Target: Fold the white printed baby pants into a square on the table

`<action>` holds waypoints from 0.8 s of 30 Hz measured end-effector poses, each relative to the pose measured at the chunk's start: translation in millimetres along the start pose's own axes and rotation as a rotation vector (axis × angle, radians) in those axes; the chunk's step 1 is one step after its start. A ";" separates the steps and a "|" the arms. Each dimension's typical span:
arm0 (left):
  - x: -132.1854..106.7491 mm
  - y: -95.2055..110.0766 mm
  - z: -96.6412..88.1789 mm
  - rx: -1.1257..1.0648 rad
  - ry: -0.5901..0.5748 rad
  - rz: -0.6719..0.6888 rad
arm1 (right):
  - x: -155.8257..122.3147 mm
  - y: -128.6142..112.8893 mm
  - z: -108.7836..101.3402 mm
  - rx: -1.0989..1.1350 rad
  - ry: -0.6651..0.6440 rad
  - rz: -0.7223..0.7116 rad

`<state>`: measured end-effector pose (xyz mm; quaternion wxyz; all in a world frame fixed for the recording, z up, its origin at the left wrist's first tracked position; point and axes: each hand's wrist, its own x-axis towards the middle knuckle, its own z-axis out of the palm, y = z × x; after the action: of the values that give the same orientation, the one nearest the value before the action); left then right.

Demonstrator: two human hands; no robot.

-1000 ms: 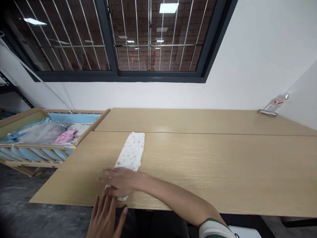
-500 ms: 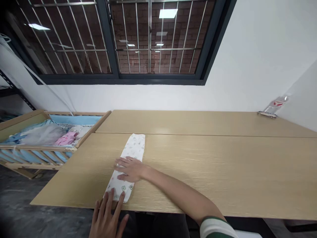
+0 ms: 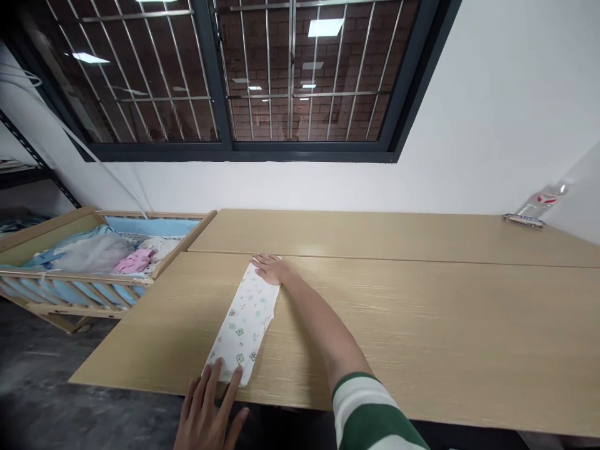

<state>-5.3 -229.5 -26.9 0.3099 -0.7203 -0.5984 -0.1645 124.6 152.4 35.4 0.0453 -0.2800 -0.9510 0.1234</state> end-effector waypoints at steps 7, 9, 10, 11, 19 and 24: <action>10.8 -5.4 -15.1 -0.103 -0.019 -0.018 | -5.5 -23.6 -12.7 -0.106 0.157 0.046; 13.5 -14.1 -15.6 -0.147 -0.021 -0.030 | -16.5 -43.3 -17.6 -0.098 0.269 0.069; 14.5 -20.0 -14.7 -0.178 -0.017 -0.028 | -24.6 -55.4 -19.2 -0.079 0.313 0.076; 15.5 -26.5 -13.4 -0.215 -0.014 -0.021 | -34.5 -68.7 -19.8 -0.048 0.341 0.078; 21.4 -56.7 -10.3 -0.378 0.000 0.066 | -150.1 -170.4 0.6 0.252 0.068 -0.282; 19.3 -55.8 -12.2 -0.422 0.010 0.129 | -207.6 -194.4 6.5 0.142 0.144 -0.272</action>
<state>-53.0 -217.5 8.0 0.1650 -0.8053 -0.5017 -0.2694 196.4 -119.8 76.2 0.1492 -0.1531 -0.9633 0.1624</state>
